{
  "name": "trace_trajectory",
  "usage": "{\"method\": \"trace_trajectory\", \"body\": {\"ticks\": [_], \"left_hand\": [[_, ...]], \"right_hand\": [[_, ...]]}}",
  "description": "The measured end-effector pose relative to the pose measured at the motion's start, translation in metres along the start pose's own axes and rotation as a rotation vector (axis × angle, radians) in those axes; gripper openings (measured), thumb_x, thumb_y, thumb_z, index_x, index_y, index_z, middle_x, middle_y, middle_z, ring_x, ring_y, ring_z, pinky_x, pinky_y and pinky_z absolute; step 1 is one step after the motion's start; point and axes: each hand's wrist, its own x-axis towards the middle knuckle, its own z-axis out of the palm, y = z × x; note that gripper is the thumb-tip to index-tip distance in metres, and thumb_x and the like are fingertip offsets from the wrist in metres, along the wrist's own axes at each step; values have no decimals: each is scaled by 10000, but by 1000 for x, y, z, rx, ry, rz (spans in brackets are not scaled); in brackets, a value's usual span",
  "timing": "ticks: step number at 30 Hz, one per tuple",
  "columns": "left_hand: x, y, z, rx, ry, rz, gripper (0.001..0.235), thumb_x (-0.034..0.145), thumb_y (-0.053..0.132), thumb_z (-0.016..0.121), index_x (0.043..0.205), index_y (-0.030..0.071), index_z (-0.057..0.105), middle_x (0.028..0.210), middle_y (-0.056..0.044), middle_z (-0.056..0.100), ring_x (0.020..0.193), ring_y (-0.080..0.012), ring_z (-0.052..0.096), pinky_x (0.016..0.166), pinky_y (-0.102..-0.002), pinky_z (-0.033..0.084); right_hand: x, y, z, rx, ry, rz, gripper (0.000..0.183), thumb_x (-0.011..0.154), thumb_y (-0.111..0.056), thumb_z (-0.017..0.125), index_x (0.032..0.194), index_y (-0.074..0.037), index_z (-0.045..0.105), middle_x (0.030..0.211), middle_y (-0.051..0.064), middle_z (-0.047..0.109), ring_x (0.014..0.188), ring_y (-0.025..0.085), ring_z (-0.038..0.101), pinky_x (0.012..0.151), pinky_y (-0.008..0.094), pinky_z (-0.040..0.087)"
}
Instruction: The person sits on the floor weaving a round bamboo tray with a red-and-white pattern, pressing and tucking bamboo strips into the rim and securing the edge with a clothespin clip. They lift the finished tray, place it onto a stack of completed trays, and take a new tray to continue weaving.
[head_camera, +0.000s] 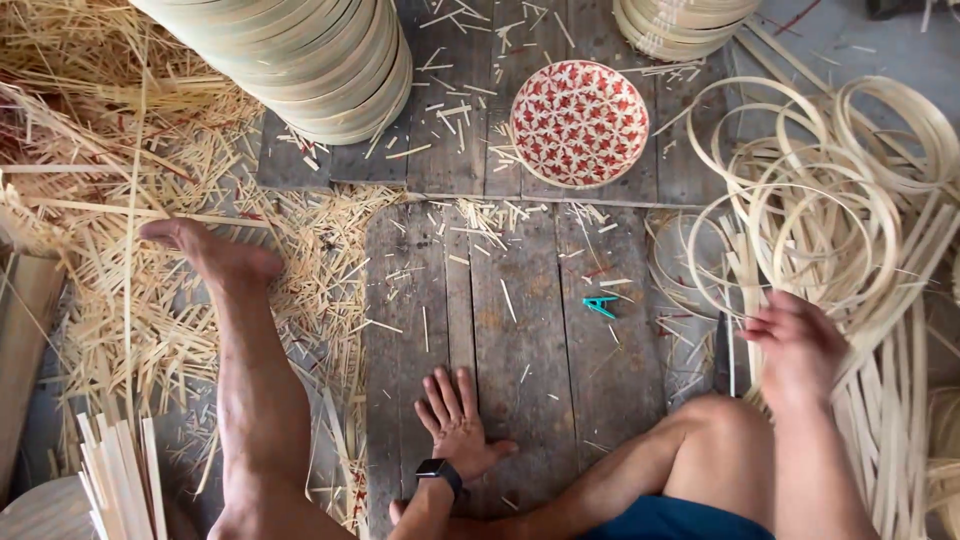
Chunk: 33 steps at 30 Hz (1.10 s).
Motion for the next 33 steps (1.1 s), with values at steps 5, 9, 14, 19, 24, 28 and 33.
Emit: {"method": "trace_trajectory", "body": {"ticks": [5,9,14,19,24,28,33], "left_hand": [[-5,12,-23,-5,-119,-55,1546,706,678,858,1564,13,-243,1621,-347,-301,1490,-539,-315,1169,-725,-134],[-5,12,-27,-16,-153,-61,1536,719,668,855,1565,17,-250,1623,-344,-309,1485,-542,-327,1166,-724,-148],[-7,16,-20,-8,-114,-48,1543,680,665,875,1574,39,-215,1637,-317,-289,1499,-519,-307,1169,-707,-148],[16,-11,-12,-4,-35,-116,1391,714,561,914,1635,117,-31,1672,-240,-109,1557,-439,-125,1243,-644,5],[19,-21,-30,-1563,356,169,679,902,114,674,1526,58,412,1423,-120,621,1211,-209,672,919,-363,630],[37,-31,8,-1096,482,91,618,925,75,666,1516,28,491,1220,-126,766,1026,-151,731,843,-290,600],[43,-17,12,-1277,474,123,660,898,66,699,1527,37,500,1113,-120,766,862,-105,658,727,-274,565]], "right_hand": [[34,30,173,-134,-282,172,365,999,-284,715,1265,-56,613,875,64,676,685,153,666,525,316,565],[54,25,285,-275,-137,351,443,981,-355,705,1200,-42,479,892,101,680,650,190,723,475,338,628],[56,55,297,-240,-95,280,249,944,-169,702,1080,-57,526,817,135,691,555,180,674,395,318,541],[-27,46,230,-542,-399,289,261,908,-66,654,1159,-14,604,801,165,721,513,174,655,401,313,516],[-95,71,133,-783,-814,345,409,920,-180,659,1288,-23,574,954,141,777,539,169,696,449,314,555],[-52,-7,88,-1027,-552,151,297,946,-268,722,1165,-73,680,1439,19,584,858,259,743,707,410,630],[60,-58,-6,-1066,360,-550,549,841,-1,760,1354,19,566,1349,239,446,1157,310,514,819,393,579]]}}
